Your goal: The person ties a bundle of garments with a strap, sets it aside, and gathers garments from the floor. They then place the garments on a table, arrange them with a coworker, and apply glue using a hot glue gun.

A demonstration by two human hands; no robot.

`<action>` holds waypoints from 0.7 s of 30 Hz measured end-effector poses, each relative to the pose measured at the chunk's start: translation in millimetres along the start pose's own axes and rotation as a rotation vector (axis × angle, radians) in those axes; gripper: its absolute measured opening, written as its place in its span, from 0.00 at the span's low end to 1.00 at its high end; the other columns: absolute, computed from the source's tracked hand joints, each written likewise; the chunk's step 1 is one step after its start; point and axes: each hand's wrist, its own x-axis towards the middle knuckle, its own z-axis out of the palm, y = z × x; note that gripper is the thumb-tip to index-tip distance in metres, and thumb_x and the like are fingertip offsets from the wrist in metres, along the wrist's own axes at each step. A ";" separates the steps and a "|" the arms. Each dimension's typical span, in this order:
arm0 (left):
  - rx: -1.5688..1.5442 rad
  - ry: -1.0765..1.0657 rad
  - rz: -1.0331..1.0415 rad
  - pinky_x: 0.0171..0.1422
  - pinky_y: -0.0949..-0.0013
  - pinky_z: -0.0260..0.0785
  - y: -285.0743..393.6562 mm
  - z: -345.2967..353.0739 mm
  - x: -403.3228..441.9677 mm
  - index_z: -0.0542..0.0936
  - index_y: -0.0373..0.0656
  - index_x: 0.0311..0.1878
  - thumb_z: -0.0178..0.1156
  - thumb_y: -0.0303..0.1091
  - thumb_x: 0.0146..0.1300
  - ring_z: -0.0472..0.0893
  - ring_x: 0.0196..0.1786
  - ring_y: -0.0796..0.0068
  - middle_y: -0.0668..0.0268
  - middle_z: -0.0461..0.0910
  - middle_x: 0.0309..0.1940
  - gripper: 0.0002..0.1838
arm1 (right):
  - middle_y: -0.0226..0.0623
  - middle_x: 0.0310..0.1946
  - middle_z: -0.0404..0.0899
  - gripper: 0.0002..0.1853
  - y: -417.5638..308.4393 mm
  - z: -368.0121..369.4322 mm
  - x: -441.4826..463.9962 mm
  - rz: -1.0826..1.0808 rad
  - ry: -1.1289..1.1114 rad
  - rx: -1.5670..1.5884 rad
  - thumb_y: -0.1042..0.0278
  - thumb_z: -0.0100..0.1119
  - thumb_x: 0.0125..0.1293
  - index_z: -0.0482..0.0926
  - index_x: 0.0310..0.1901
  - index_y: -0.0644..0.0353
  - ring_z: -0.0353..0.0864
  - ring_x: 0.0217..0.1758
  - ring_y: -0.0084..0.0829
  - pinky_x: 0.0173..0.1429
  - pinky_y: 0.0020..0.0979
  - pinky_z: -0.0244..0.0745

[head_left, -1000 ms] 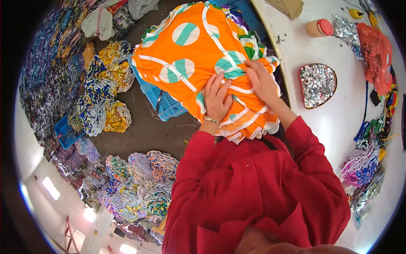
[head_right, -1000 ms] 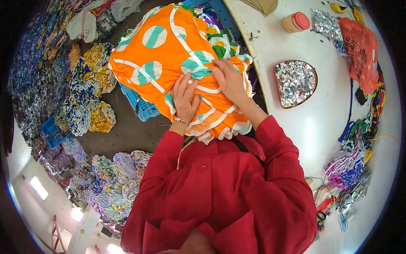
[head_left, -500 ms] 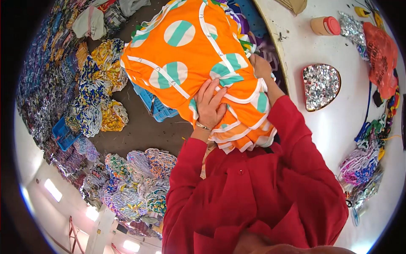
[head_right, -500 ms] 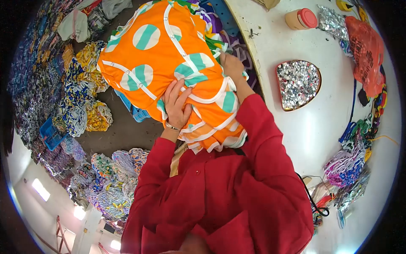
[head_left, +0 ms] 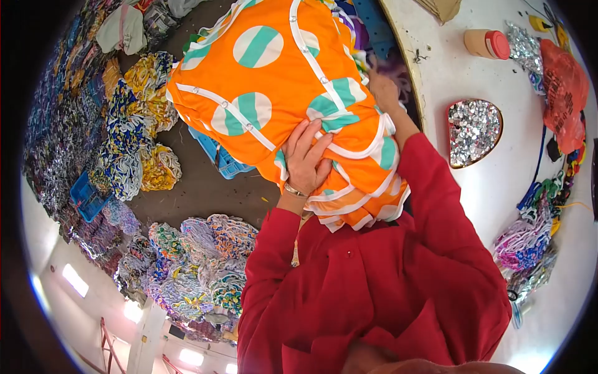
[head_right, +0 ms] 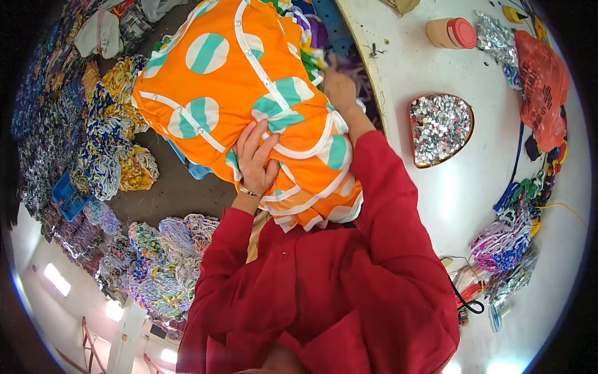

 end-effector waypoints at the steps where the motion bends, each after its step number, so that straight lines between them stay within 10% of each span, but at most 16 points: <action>1: -0.007 0.010 0.004 0.59 0.59 0.59 -1.3 0.6 1.5 0.79 0.46 0.48 0.57 0.34 0.48 0.68 0.61 0.55 0.59 0.72 0.57 0.20 | 0.51 0.35 0.77 0.14 -1.5 -4.8 -7.4 0.038 -0.091 -0.016 0.58 0.39 0.65 0.69 0.41 0.59 0.77 0.37 0.53 0.41 0.48 0.70; 7: -0.021 -0.017 0.006 0.60 0.59 0.59 -4.6 -2.2 1.0 0.79 0.46 0.48 0.56 0.34 0.49 0.68 0.60 0.55 0.58 0.72 0.56 0.20 | 0.55 0.36 0.77 0.19 47.1 37.6 -12.7 0.154 -0.166 0.213 0.53 0.39 0.64 0.73 0.47 0.56 0.74 0.44 0.56 0.46 0.45 0.69; 10: -0.030 -0.018 0.005 0.61 0.59 0.60 -5.6 -0.6 8.1 0.79 0.46 0.48 0.56 0.34 0.49 0.68 0.60 0.55 0.58 0.72 0.56 0.20 | 0.52 0.39 0.78 0.21 6.7 5.4 4.9 0.746 -0.023 0.202 0.49 0.43 0.62 0.77 0.43 0.56 0.77 0.43 0.52 0.47 0.45 0.70; 14: -0.037 -0.033 -0.009 0.61 0.59 0.60 -5.7 -1.3 7.9 0.79 0.46 0.48 0.57 0.33 0.48 0.68 0.60 0.55 0.58 0.72 0.56 0.20 | 0.51 0.44 0.78 0.26 -1.9 -7.9 17.2 0.967 0.047 0.186 0.44 0.45 0.60 0.77 0.49 0.55 0.76 0.48 0.51 0.52 0.43 0.69; 21: -0.053 -0.041 -0.009 0.61 0.59 0.61 -5.6 -2.6 11.6 0.78 0.46 0.48 0.57 0.33 0.49 0.68 0.60 0.54 0.58 0.71 0.57 0.20 | 0.49 0.49 0.75 0.25 18.2 -6.3 33.2 0.746 0.304 0.245 0.48 0.46 0.61 0.76 0.49 0.61 0.74 0.52 0.51 0.57 0.43 0.66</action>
